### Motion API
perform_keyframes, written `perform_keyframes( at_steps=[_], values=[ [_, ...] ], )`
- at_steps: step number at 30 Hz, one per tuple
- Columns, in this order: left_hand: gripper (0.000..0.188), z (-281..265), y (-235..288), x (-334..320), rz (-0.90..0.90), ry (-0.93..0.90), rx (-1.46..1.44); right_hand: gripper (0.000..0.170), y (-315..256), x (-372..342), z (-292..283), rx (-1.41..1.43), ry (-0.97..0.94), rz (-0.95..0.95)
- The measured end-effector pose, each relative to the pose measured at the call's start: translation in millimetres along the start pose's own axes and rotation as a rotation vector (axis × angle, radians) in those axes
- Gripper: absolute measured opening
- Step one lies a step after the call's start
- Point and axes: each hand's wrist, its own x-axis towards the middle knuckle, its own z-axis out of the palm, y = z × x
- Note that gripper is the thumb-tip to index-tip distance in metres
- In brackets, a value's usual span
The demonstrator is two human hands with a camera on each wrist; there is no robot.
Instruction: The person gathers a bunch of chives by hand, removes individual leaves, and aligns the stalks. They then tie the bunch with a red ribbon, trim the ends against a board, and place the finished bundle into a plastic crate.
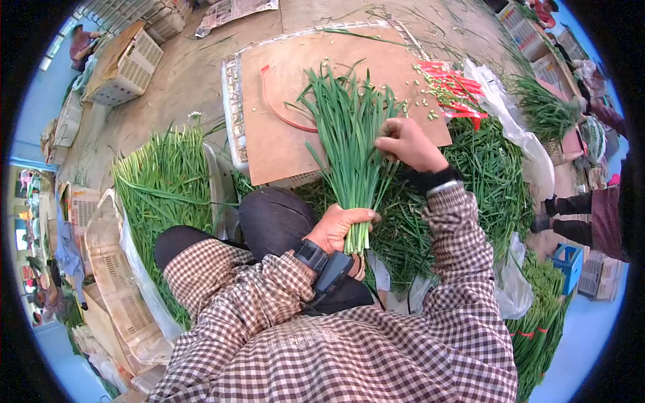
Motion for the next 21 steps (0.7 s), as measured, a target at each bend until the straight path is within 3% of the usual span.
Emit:
perform_keyframes(
  at_steps=[4, 5, 8, 9, 10, 12, 15, 18, 21],
  values=[
    [0.019, -7.8, -4.7, 5.3, 0.027, -0.042, -0.046, 0.017, -3.5, -8.6, 4.8, -0.603, 0.243, -0.388],
    [0.019, -7.5, -5.6, 6.6, 0.031, -0.054, -0.05, 0.017, 5.2, -6.1, 10.6, -0.708, 0.298, -0.358],
    [0.018, -5.9, -3.6, 6.3, 0.034, -0.029, -0.029, 0.016, 11.8, 5.4, 12.2, -0.161, 0.436, -0.17],
    [0.019, -7.1, -4.3, 6.3, 0.037, -0.026, -0.032, 0.015, 4.3, 6.3, 5.4, 0.187, 0.539, 0.024],
    [0.019, -8.2, -5.7, 7.0, 0.039, -0.023, -0.032, 0.015, 16.8, 14.5, -4.8, 0.299, 0.66, 0.007],
    [0.02, -7.3, -6.1, 5.5, 0.046, -0.009, -0.025, 0.016, 22.5, 20.2, -19.6, -0.127, 0.753, -0.22],
    [0.021, 2.0, -1.8, 0.9, 0.053, 0.035, -0.013, 0.021, 6.0, 15.9, -14.9, -0.09, 0.376, -0.111],
    [0.02, 7.8, -3.3, -1.7, 0.069, 0.08, 0.018, 0.024, 10.9, 28.2, 7.7, -0.224, 0.196, -0.038],
    [0.022, 2.1, -9.6, 2.3, 0.132, 0.104, 0.109, 0.03, 8.3, 35.7, 16.6, -0.411, 0.162, 0.007]
  ],
)
